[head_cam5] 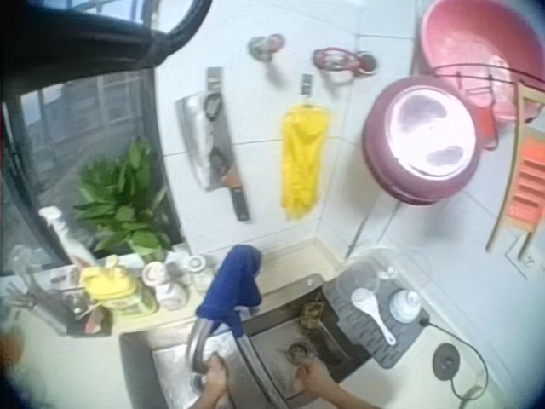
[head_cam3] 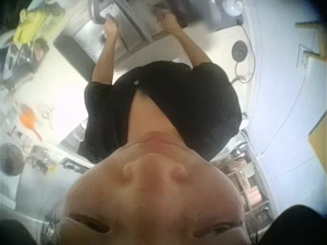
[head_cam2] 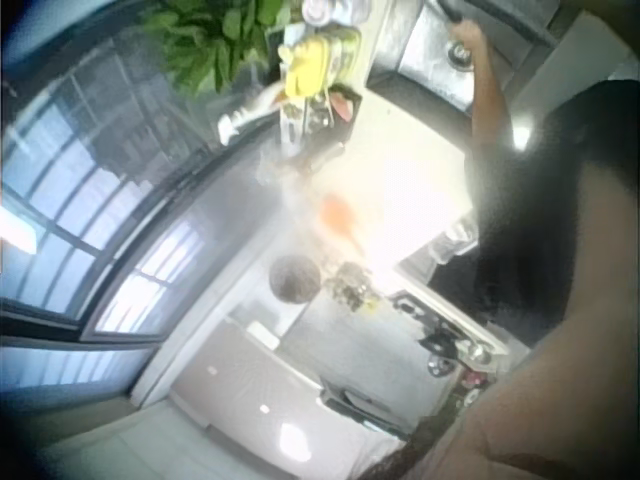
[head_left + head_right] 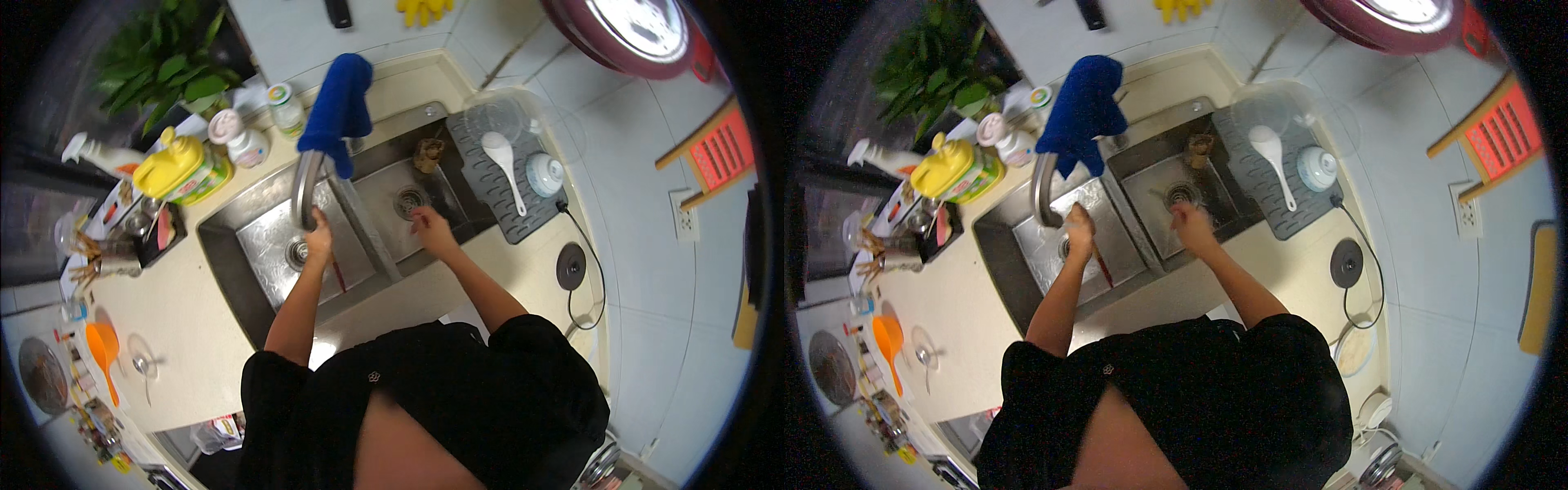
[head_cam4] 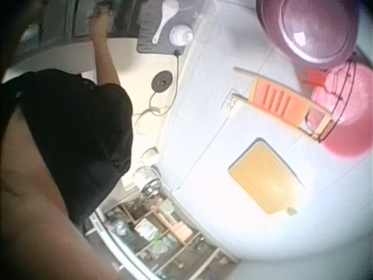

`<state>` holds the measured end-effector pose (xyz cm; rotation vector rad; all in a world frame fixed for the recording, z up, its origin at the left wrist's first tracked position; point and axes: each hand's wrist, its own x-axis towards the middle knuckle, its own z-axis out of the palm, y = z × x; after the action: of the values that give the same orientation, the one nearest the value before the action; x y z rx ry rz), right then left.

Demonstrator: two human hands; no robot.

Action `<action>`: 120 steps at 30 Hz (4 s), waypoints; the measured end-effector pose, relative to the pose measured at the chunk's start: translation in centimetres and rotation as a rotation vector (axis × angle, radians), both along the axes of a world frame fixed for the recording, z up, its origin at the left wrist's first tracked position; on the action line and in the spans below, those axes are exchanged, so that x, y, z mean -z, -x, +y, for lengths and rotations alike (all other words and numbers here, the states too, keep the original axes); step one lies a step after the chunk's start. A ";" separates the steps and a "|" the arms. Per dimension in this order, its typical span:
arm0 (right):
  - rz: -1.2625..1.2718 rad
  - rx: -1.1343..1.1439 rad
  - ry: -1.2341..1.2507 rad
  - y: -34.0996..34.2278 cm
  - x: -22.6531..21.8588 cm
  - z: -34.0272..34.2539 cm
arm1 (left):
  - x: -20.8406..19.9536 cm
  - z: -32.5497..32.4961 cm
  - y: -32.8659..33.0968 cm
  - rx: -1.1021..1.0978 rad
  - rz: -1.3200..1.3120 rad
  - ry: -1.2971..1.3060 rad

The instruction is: The person washes various kitchen items in a double-basin sink, including a plastic container, a lid, a spoon, scissors, chopsticks, and a glass. They rinse each item under running water and place them on a drying rack. Finally, they wipe the sink and countertop with a blue cloth.

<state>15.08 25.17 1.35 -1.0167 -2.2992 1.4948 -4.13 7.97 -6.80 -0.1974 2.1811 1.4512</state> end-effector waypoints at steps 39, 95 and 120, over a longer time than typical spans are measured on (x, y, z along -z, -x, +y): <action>0.011 -0.020 0.961 15.3 2.4 -12.7 | -5.9 -0.3 -3.4 -0.380 -0.350 -0.720; 0.401 -0.102 0.328 23.3 0.4 9.7 | -7.0 -3.2 -1.9 0.025 0.197 -0.231; 0.588 0.043 0.876 27.3 5.6 12.4 | -12.9 0.2 -2.6 -0.020 0.176 -0.461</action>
<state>-12.20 37.52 -4.22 -0.6149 -1.2028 2.4326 -1.49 8.18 6.10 0.0736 1.9078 1.9968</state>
